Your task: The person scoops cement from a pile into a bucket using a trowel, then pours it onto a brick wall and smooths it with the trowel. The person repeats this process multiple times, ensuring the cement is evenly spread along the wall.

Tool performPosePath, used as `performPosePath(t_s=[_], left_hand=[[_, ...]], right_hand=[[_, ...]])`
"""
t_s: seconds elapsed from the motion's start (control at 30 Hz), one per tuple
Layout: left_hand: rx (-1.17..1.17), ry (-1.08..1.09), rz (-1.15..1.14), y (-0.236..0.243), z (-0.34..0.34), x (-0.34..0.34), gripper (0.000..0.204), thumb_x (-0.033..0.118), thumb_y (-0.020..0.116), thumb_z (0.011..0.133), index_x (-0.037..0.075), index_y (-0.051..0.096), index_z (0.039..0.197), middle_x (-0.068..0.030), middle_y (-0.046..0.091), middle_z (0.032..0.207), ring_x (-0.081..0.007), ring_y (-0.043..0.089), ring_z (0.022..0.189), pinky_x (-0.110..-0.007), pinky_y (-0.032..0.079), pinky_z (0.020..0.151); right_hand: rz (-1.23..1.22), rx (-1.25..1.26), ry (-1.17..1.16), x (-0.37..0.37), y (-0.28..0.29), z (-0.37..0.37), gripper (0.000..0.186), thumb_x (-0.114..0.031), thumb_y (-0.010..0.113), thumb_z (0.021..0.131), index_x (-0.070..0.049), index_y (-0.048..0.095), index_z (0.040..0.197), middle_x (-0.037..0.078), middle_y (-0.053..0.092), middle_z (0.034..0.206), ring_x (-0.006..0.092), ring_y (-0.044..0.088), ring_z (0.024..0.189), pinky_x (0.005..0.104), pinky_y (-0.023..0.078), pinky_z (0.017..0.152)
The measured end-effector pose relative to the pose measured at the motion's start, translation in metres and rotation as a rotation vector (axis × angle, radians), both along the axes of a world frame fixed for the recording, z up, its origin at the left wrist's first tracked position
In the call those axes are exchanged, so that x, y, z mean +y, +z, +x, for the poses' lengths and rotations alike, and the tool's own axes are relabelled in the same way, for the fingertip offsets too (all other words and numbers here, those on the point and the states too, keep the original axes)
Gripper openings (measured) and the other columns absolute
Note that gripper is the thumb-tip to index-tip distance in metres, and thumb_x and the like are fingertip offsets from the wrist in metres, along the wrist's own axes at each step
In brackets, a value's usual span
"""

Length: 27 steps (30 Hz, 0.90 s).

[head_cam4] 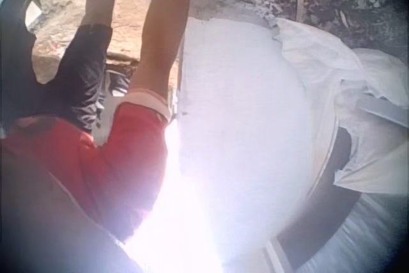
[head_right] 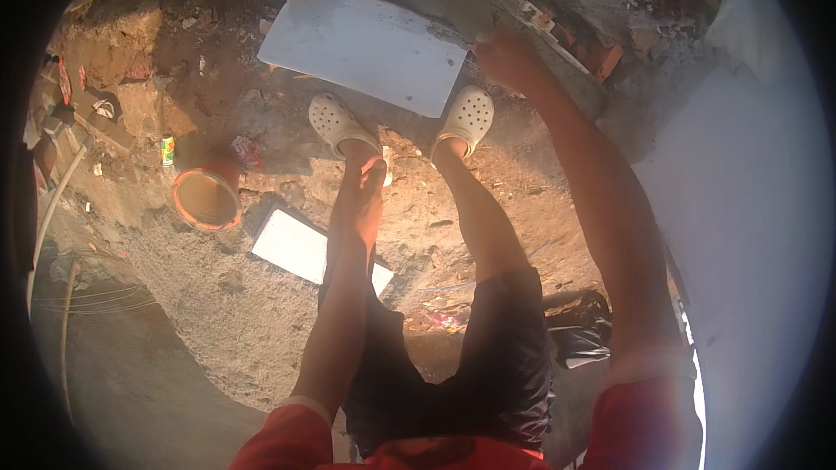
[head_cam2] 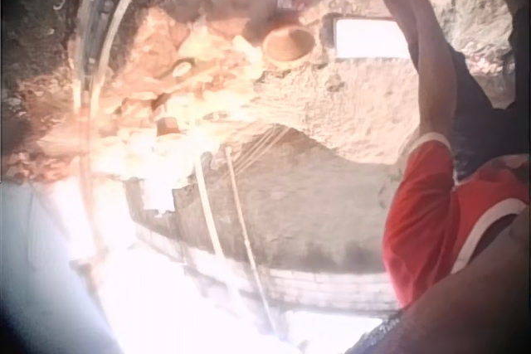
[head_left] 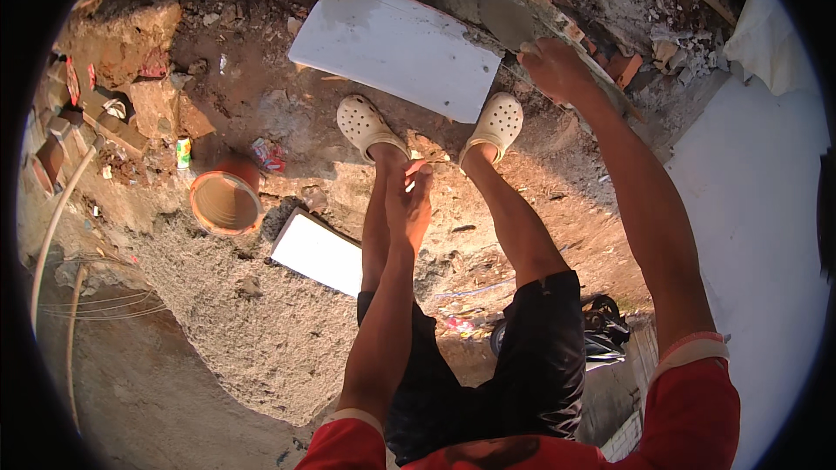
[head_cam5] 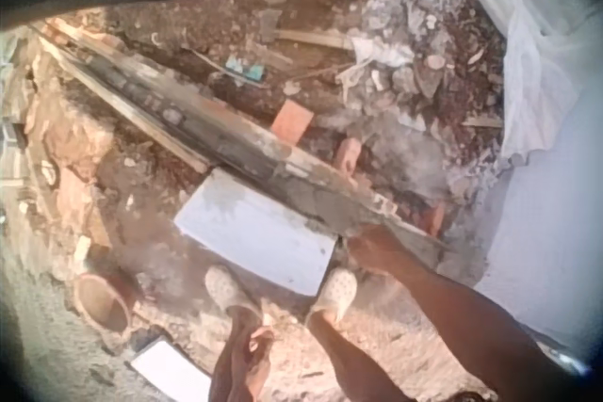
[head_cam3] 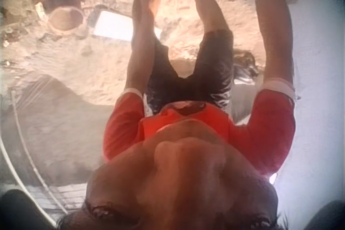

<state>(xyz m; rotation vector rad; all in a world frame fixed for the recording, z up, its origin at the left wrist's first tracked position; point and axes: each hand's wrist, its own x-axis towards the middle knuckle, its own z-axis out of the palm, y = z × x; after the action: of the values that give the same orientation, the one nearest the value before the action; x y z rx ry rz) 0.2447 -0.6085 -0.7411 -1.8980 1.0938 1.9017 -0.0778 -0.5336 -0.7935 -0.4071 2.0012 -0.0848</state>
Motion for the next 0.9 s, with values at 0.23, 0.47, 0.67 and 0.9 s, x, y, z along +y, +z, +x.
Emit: performPosePath(t_s=[0.23, 0.47, 0.67, 0.9], left_hand=[[0.026, -0.086, -0.086, 0.015, -0.011, -0.01, 0.041, 0.032, 0.071, 0.099, -0.001, 0.061, 0.122, -0.008, 0.069, 0.102, -0.0117, 0.06, 0.084, -0.028, 0.047, 0.072], [-0.001, -0.051, -0.029, 0.026, -0.024, -0.017, 0.044, 0.035, 0.072, 0.097, -0.001, 0.062, 0.121, -0.0088, 0.068, 0.108, -0.0132, 0.06, 0.092, -0.028, 0.046, 0.077], [-0.036, -0.156, -0.012, 0.03, -0.029, -0.024, 0.038, 0.03, 0.071, 0.098, 0.0, 0.062, 0.12, -0.0075, 0.067, 0.105, -0.0114, 0.059, 0.091, -0.027, 0.045, 0.074], [-0.055, -0.241, 0.03, 0.032, -0.037, -0.02, 0.043, 0.037, 0.063, 0.099, 0.005, 0.061, 0.128, -0.0107, 0.065, 0.119, -0.0185, 0.059, 0.105, -0.032, 0.043, 0.087]], right_hand=[[0.079, 0.357, 0.495, 0.044, 0.013, -0.001, 0.039, -0.028, 0.058, 0.101, 0.007, 0.059, 0.119, 0.022, 0.07, 0.08, 0.0393, 0.072, 0.079, 0.0491, 0.059, 0.078], [0.077, 0.174, 0.347, 0.014, -0.037, 0.003, 0.04, -0.028, 0.06, 0.101, 0.007, 0.059, 0.121, 0.022, 0.07, 0.077, 0.0396, 0.072, 0.076, 0.0496, 0.058, 0.071], [-0.06, 0.288, 0.461, 0.107, 0.009, -0.001, 0.05, -0.032, 0.06, 0.101, 0.009, 0.055, 0.129, 0.023, 0.068, 0.075, 0.038, 0.07, 0.07, 0.0476, 0.055, 0.063], [0.162, 0.138, -0.087, 0.134, -0.028, -0.005, 0.034, -0.029, 0.06, 0.094, 0.0, 0.07, 0.107, 0.025, 0.072, 0.103, 0.0419, 0.071, 0.094, 0.0518, 0.056, 0.083]])
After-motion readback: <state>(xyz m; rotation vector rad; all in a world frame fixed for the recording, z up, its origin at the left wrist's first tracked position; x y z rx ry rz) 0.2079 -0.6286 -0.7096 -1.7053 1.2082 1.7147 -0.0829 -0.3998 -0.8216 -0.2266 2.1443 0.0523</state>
